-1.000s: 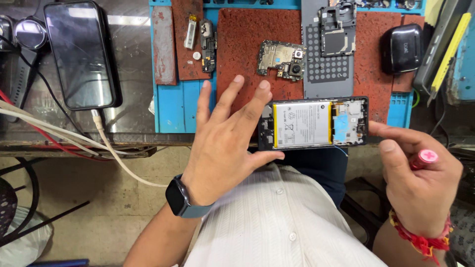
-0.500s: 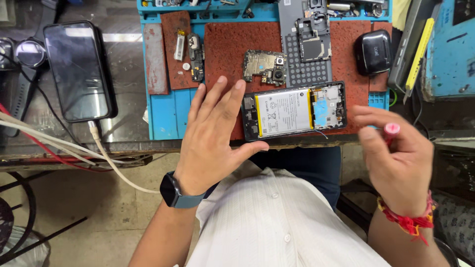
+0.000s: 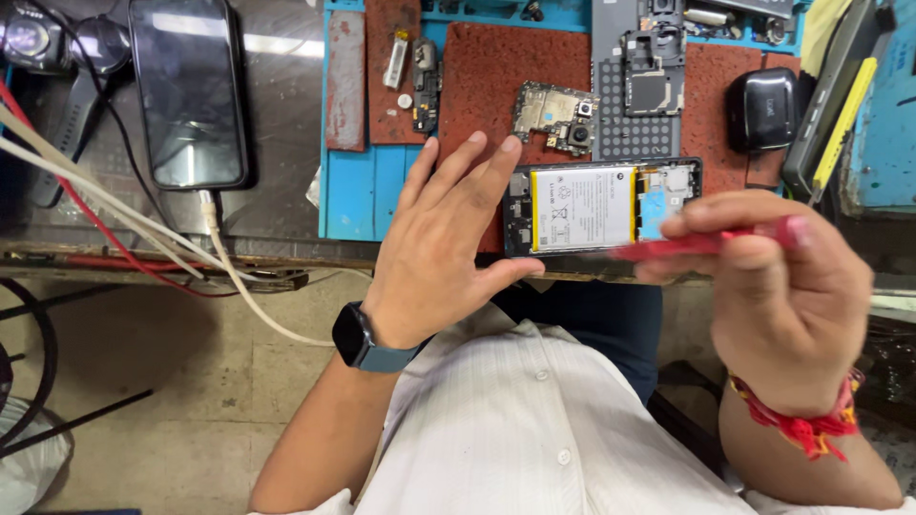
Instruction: The person disassembles a mobile phone motherboard to remove small components and then uses a screwdriver to work on the internal frame next to the battery.
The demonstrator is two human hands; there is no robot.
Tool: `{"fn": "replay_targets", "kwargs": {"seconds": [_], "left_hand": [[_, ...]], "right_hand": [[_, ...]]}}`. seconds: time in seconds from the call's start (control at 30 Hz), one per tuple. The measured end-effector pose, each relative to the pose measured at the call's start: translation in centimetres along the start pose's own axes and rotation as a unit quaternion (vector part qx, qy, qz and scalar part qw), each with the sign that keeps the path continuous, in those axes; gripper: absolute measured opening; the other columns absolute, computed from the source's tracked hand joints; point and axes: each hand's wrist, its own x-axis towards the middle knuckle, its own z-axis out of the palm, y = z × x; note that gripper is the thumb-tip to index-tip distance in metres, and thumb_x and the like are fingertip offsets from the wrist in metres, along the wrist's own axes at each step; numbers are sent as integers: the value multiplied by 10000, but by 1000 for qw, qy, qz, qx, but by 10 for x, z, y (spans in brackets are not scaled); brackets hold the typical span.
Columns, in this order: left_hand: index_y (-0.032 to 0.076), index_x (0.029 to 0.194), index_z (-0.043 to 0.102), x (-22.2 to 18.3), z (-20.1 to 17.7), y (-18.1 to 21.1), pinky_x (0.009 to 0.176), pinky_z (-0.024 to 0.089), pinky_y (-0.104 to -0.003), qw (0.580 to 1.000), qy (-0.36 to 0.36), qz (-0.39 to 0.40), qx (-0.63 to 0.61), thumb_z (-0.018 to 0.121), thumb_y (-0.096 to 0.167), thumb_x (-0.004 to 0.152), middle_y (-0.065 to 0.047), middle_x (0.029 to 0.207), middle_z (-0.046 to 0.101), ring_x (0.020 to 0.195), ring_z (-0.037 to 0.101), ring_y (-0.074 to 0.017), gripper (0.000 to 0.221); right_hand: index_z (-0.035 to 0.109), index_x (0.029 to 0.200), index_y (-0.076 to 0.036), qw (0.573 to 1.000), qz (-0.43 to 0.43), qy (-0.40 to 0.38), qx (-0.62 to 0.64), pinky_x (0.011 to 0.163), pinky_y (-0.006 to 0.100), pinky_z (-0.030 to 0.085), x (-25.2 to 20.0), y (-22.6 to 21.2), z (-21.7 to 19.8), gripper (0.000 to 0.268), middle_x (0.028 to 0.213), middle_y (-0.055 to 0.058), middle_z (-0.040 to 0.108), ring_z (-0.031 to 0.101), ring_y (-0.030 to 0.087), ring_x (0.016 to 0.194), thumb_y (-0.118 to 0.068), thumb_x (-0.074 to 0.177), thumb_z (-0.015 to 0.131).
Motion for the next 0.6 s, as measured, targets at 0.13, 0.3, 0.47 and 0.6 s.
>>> {"fn": "replay_targets", "kwargs": {"seconds": [0.13, 0.3, 0.47, 0.6], "left_hand": [[63, 1584, 326, -1, 0, 2, 1312, 242, -533, 1000, -4, -7, 0, 912, 410, 751, -85, 1552, 520, 1511, 430, -311, 1076], [63, 1593, 314, -1, -1, 3, 1312, 238, -527, 1000, -1, -10, 4, 909, 398, 759, -91, 1554, 520, 1513, 427, -302, 1078], [72, 1595, 309, -2, -1, 3, 1310, 240, -525, 1000, 7, -13, -2, 907, 394, 767, -101, 1564, 520, 1505, 428, -301, 1072], [81, 1599, 302, -2, 0, 3, 1310, 245, -528, 1000, 14, -12, -2, 903, 397, 764, -105, 1529, 550, 1498, 439, -303, 1076]], "right_hand": [[577, 1208, 115, 996, -34, -62, -52, 883, 313, 636, 10, -9, 24, 321, 1148, 200, 694, 749, 232, 977, -197, 1137, 547], [602, 1191, 85, 989, -55, -88, -108, 861, 273, 623, 25, -16, 46, 271, 1148, 161, 707, 736, 192, 991, -162, 1082, 581], [629, 1125, 72, 963, -136, -93, -215, 815, 234, 586, 41, -21, 57, 216, 1084, 124, 719, 738, 151, 964, -138, 1092, 590], [644, 1099, 77, 954, -135, -105, -245, 782, 231, 572, 47, -27, 60, 215, 1055, 122, 725, 736, 150, 930, -132, 1077, 603]]}}
